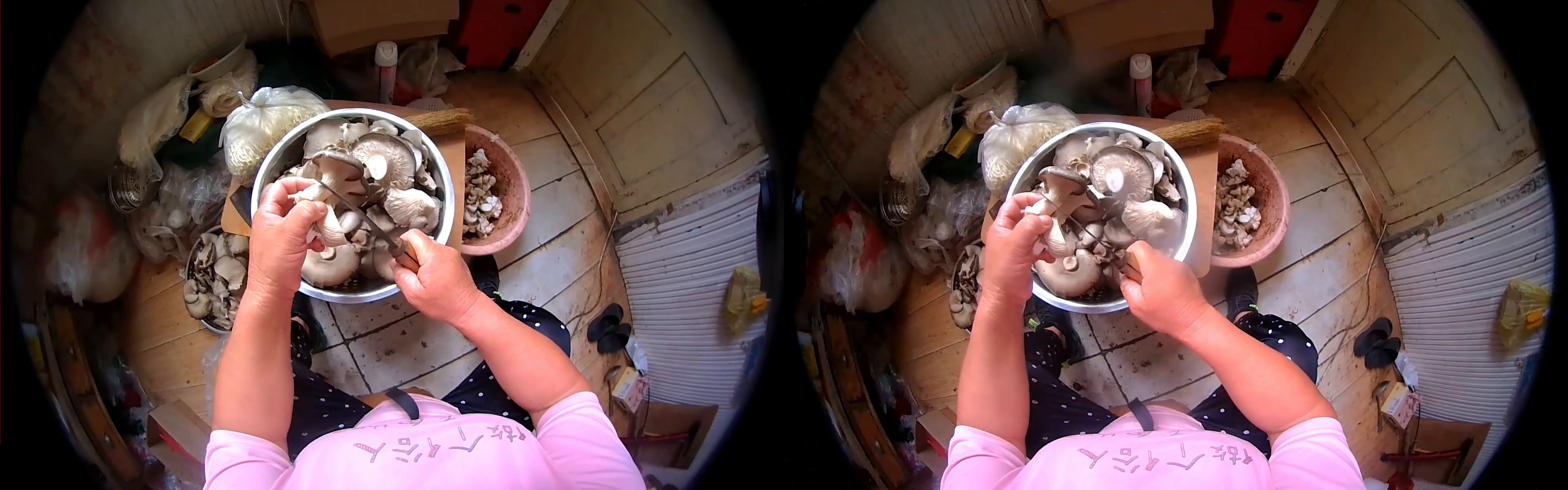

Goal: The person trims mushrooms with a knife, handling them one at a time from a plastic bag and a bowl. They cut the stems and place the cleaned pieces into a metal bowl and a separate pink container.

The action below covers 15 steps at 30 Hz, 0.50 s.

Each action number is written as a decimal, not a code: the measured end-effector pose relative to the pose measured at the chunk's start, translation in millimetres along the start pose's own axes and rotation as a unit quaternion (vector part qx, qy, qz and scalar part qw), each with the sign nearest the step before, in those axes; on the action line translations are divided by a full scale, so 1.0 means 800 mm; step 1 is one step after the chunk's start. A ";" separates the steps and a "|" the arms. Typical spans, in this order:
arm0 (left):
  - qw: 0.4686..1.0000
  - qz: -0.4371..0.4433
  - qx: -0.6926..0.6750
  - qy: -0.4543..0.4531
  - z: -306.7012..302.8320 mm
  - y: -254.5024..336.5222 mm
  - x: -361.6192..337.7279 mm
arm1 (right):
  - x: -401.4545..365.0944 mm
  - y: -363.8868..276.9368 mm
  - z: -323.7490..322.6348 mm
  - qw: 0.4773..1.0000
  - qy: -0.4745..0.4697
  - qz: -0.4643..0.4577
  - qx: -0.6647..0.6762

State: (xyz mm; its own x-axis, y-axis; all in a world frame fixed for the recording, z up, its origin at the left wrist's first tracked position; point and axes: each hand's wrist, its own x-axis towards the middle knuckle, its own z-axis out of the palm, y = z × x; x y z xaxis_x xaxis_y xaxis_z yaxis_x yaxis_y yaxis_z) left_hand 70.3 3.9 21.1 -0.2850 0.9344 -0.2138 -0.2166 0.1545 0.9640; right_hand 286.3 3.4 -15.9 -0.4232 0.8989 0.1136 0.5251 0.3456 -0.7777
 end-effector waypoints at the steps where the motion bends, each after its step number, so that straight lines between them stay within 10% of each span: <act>1: 1.000 0.005 0.015 -0.007 0.000 0.000 0.000 | -0.001 -0.002 -0.002 1.000 -0.002 0.009 -0.005; 15: 0.988 0.089 0.105 -0.073 0.022 -0.015 -0.010 | 0.007 -0.006 -0.004 0.997 -0.029 0.060 -0.043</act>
State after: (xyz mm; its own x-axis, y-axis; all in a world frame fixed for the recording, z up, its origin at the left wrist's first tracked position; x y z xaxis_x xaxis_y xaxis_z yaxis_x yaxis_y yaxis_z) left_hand 91.5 -0.1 13.7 -0.1605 0.9866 -0.0280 0.0284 0.0330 0.9991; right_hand 283.7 7.5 -9.5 -0.3942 0.9189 -0.0162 0.6356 0.2599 -0.7270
